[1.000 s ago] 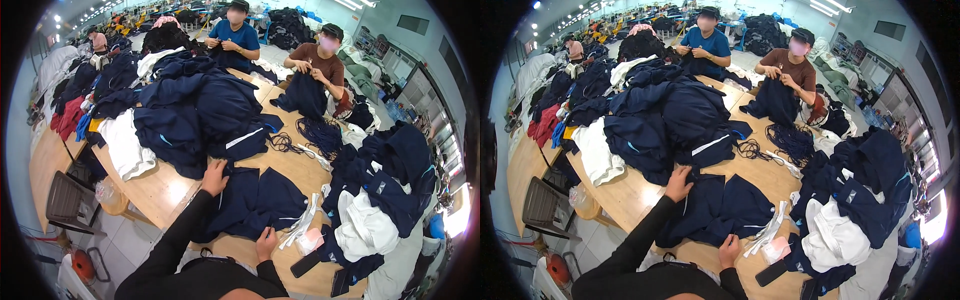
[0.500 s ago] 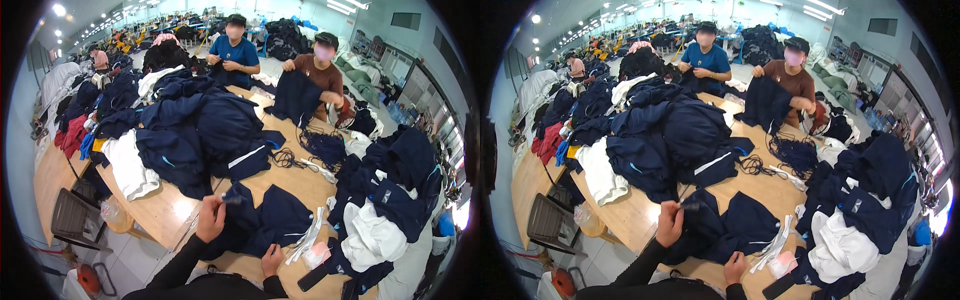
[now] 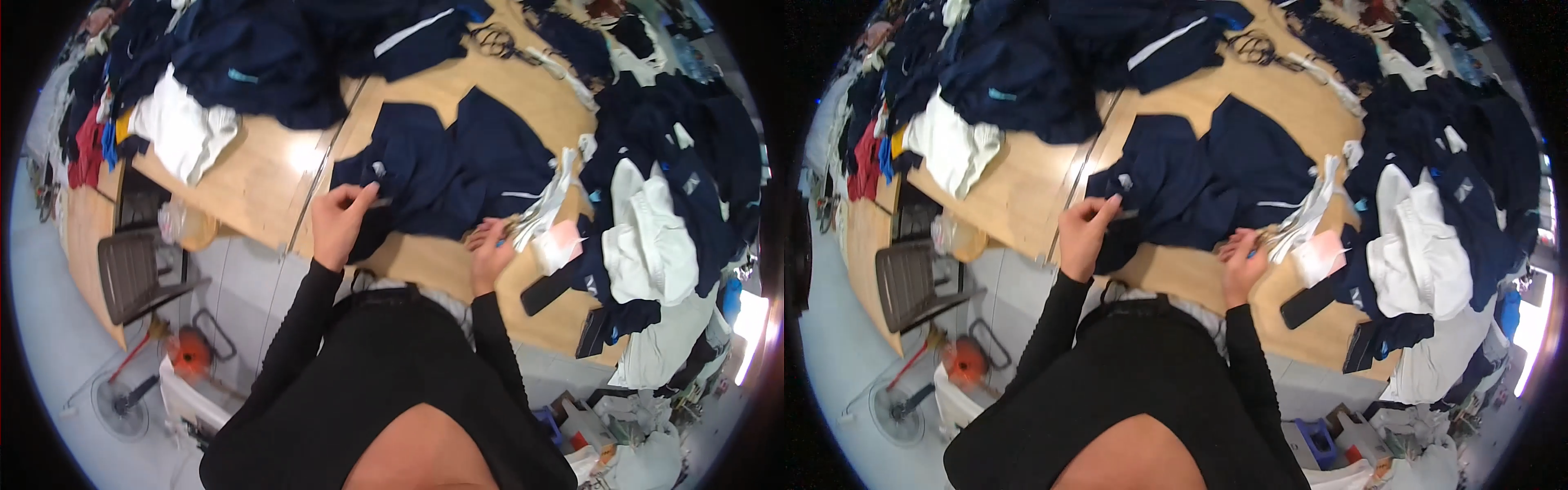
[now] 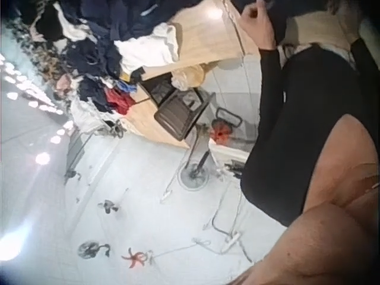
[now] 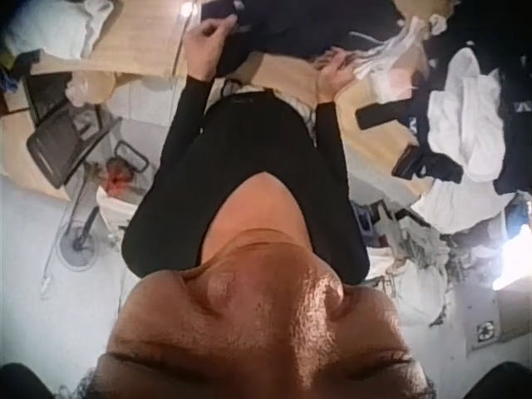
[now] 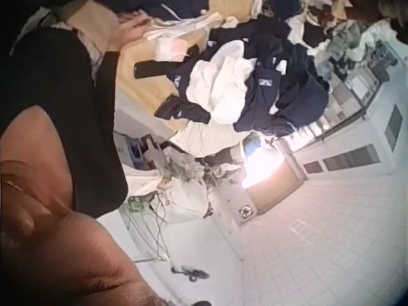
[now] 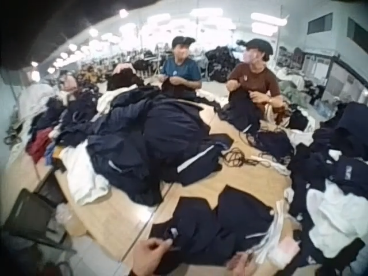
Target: Trimming loose threads from navy blue garments using small snips in a factory setting.
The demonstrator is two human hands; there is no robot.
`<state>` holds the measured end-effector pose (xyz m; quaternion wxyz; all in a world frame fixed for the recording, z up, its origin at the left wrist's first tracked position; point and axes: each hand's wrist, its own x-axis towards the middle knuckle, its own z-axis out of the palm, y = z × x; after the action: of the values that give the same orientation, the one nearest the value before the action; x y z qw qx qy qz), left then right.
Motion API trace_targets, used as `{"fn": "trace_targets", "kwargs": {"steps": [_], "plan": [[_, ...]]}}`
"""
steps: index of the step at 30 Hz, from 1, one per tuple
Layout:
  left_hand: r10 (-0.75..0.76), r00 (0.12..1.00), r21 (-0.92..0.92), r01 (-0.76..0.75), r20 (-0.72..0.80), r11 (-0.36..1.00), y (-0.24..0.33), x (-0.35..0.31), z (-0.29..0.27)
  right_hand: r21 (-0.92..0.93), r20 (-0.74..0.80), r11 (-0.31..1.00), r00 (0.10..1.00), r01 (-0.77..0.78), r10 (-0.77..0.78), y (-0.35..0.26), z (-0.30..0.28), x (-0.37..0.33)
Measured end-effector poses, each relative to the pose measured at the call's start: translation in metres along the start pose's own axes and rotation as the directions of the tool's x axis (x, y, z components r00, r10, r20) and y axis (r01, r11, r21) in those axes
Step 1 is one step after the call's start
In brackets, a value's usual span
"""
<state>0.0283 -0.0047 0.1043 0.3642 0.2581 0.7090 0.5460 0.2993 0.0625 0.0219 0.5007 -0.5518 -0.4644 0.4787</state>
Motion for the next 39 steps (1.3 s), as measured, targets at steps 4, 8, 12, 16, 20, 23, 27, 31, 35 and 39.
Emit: {"fn": "trace_targets", "kwargs": {"steps": [4, 8, 12, 16, 20, 23, 27, 31, 35, 39], "plan": [[0.009, 0.999, -0.247, 0.001, 0.041, 0.969, -0.023, -0.014, -0.007, -0.075, -0.038, 0.997, 0.999, 0.015, -0.018, -0.026, -0.012, -0.002], [-0.153, 0.959, -0.350, 0.232, 0.239, 0.908, -0.026, -0.021, -0.023, -0.239, 0.120, 0.970, 0.993, 0.049, -0.020, -0.046, -0.009, 0.009], [-0.162, 0.956, -0.096, 0.190, 0.243, 0.977, -0.032, -0.014, -0.020, -0.302, 0.378, 0.930, 0.922, 0.210, -0.086, -0.078, 0.049, 0.026], [0.313, 0.854, 0.197, -0.421, 0.416, 0.886, -0.007, -0.038, -0.001, -0.345, 0.424, 0.919, 0.905, 0.192, -0.030, -0.086, 0.105, 0.026], [0.103, 0.830, 0.243, -0.276, 0.549, 0.930, -0.003, -0.036, -0.006, -0.439, 0.528, 0.857, 0.849, 0.269, 0.004, -0.049, 0.094, 0.018], [-0.021, 0.973, 0.089, 0.000, 0.230, 0.996, -0.026, -0.011, 0.001, -0.405, 0.487, 0.889, 0.873, 0.213, 0.012, -0.043, 0.079, 0.009], [-0.071, 0.989, 0.346, 0.022, 0.130, 0.938, -0.027, 0.023, 0.028, -0.431, 0.395, 0.879, 0.919, 0.204, -0.019, -0.067, 0.088, 0.021], [0.231, 0.967, 0.555, -0.249, 0.104, 0.793, -0.073, 0.030, 0.053, -0.487, 0.549, 0.753, 0.826, 0.442, -0.130, -0.035, 0.120, 0.041], [-0.260, 0.947, -0.142, 0.288, 0.187, 0.947, -0.090, 0.025, 0.026, -0.436, 0.566, 0.734, 0.793, 0.521, -0.226, 0.000, 0.107, 0.039], [-0.145, 0.856, -0.546, 0.438, 0.497, 0.714, -0.081, 0.017, -0.015, 0.093, 0.601, 0.831, 0.696, -0.548, 0.393, -0.035, 0.081, 0.029]]}}
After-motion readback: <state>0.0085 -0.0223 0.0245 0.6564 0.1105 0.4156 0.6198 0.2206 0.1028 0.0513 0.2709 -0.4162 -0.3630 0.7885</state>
